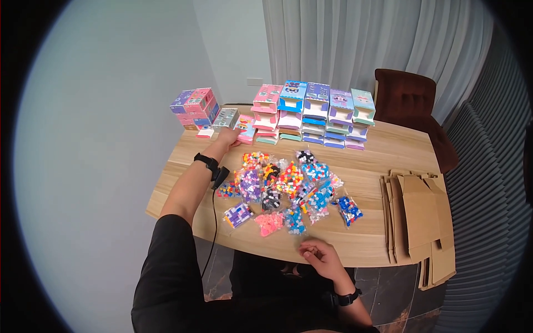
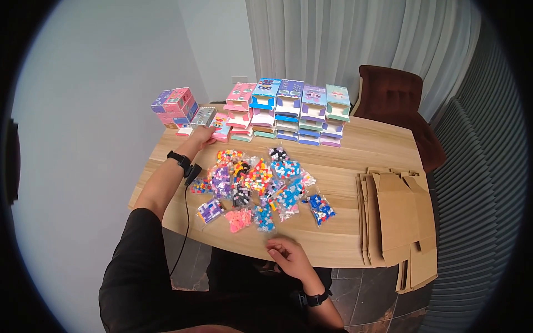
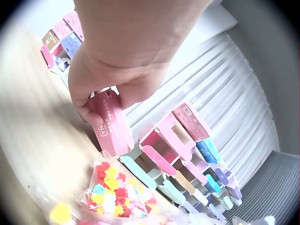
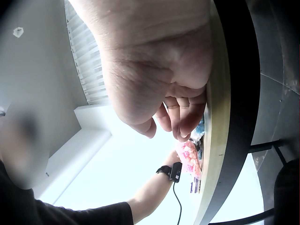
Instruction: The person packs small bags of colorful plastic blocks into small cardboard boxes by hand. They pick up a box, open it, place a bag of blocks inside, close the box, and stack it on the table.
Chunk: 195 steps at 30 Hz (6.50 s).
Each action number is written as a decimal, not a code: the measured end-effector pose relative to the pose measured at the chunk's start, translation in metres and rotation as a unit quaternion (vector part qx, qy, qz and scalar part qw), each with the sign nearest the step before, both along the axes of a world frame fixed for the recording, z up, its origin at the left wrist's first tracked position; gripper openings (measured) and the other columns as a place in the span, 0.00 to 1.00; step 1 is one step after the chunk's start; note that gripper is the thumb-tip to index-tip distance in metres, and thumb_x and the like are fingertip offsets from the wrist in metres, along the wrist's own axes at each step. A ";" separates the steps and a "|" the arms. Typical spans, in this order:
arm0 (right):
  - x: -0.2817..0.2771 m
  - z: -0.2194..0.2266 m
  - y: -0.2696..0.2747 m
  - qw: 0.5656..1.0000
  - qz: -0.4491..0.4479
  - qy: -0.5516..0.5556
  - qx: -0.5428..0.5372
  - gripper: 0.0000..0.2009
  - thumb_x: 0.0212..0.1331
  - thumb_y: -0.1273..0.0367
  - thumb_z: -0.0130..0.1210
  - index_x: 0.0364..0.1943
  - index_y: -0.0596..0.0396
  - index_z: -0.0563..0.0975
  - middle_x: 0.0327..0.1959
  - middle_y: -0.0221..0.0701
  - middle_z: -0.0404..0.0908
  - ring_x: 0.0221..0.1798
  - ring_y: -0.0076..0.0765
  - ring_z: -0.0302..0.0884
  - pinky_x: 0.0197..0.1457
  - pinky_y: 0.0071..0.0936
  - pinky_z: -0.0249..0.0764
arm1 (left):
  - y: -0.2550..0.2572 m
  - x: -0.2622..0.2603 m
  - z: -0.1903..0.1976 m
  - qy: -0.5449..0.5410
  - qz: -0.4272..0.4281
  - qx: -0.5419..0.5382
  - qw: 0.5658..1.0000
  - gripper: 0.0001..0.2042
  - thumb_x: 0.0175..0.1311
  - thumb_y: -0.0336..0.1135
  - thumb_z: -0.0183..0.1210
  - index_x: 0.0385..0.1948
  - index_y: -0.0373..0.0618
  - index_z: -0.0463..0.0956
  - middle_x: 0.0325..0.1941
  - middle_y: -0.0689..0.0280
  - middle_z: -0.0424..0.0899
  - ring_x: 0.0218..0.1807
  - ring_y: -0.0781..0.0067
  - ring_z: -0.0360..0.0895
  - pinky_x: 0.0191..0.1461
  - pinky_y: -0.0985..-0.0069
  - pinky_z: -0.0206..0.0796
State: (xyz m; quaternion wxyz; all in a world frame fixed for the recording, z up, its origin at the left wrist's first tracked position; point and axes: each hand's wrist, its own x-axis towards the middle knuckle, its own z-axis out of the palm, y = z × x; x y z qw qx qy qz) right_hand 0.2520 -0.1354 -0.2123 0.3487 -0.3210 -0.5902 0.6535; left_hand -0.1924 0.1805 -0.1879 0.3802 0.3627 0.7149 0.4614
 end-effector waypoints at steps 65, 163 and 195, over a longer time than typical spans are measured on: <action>-0.004 0.004 0.003 0.998 -0.010 0.055 -0.022 0.13 0.65 0.81 0.50 0.53 0.62 0.73 0.45 0.35 0.81 0.47 0.25 0.78 0.51 0.22 0.74 | -0.016 -0.008 0.036 0.390 0.089 -0.183 0.898 0.49 0.46 0.60 0.67 0.67 0.43 0.54 0.69 0.49 0.59 0.70 0.49 0.60 0.67 0.58 0.61; -0.007 0.018 -0.012 0.965 -0.130 0.216 -0.065 0.34 0.60 0.70 0.61 0.69 0.58 0.56 0.62 0.35 0.71 0.65 0.33 0.68 0.67 0.34 0.65 | -0.349 0.187 0.058 -0.014 -0.334 0.166 0.928 0.19 0.62 0.33 0.63 0.52 0.39 0.71 0.43 0.63 0.79 0.42 0.73 0.77 0.42 0.77 0.68; -0.025 0.023 -0.015 0.895 -0.050 0.358 -0.260 0.25 0.69 0.66 0.48 0.68 0.57 0.59 0.61 0.40 0.72 0.59 0.40 0.75 0.54 0.36 0.77 | -0.357 0.192 0.077 0.198 -0.268 0.271 0.903 0.14 0.58 0.25 0.60 0.47 0.44 0.78 0.70 0.49 0.58 0.68 0.46 0.60 0.68 0.61 0.56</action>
